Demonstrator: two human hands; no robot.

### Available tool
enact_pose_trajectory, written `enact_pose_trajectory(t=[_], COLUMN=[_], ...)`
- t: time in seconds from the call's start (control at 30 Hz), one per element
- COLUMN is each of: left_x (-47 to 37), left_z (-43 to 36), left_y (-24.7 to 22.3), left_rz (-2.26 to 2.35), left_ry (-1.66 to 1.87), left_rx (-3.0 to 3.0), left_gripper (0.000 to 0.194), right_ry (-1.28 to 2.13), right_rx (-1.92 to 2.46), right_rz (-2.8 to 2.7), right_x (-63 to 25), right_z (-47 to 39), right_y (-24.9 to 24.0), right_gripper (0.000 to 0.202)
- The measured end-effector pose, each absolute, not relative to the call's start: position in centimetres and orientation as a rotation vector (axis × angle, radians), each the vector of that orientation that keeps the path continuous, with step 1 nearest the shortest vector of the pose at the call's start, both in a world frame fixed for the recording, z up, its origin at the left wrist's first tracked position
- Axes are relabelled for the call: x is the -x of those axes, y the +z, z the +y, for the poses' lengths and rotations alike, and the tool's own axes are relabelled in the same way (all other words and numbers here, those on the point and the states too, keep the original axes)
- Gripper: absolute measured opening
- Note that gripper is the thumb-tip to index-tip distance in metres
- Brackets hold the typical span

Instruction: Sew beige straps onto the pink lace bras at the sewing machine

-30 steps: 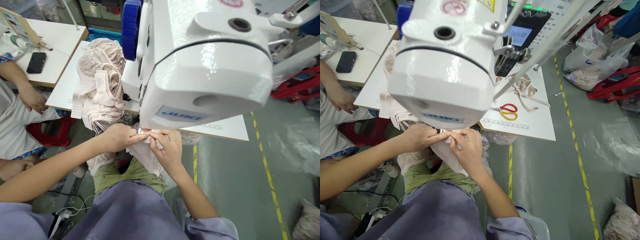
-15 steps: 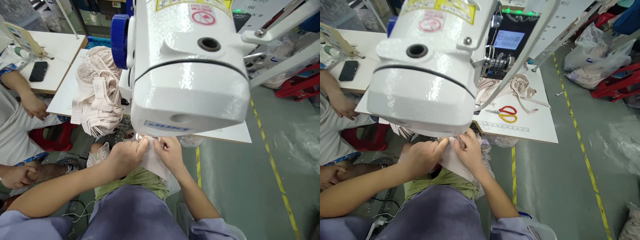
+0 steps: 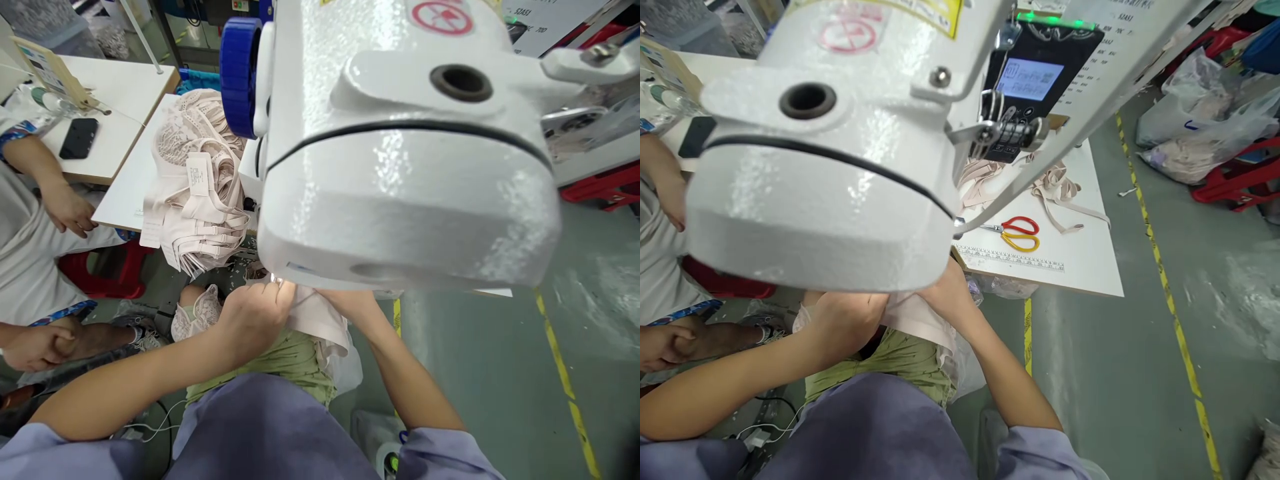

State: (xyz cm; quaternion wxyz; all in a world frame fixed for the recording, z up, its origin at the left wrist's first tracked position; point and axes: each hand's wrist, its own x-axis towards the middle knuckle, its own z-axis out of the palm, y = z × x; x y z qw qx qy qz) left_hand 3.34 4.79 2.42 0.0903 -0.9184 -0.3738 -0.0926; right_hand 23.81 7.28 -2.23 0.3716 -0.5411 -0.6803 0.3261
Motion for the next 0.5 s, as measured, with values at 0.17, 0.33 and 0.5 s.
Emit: enact_pose_trajectory(t=[0.17,0.33,0.5], left_x=[-3.75,-4.1,-4.0], left_z=[4.45,4.14,4.18], left_y=[2.64,2.36,2.35], left_rz=[-1.12,-1.165,-1.182], left_ry=[-0.317,-0.228,-0.076], left_rx=[2.657,2.703,2.794], left_gripper=[0.02,0.019,0.018], right_ry=[0.81,0.818,0.829], right_rx=[1.324,1.233,1.306], right_rz=[-1.774,-1.775,-1.744], right_x=[-23.65,-23.57,-23.66], right_z=[7.48,7.56,7.29], right_y=[-1.79,-1.39,-1.23], right_gripper=[0.021,0.016,0.015])
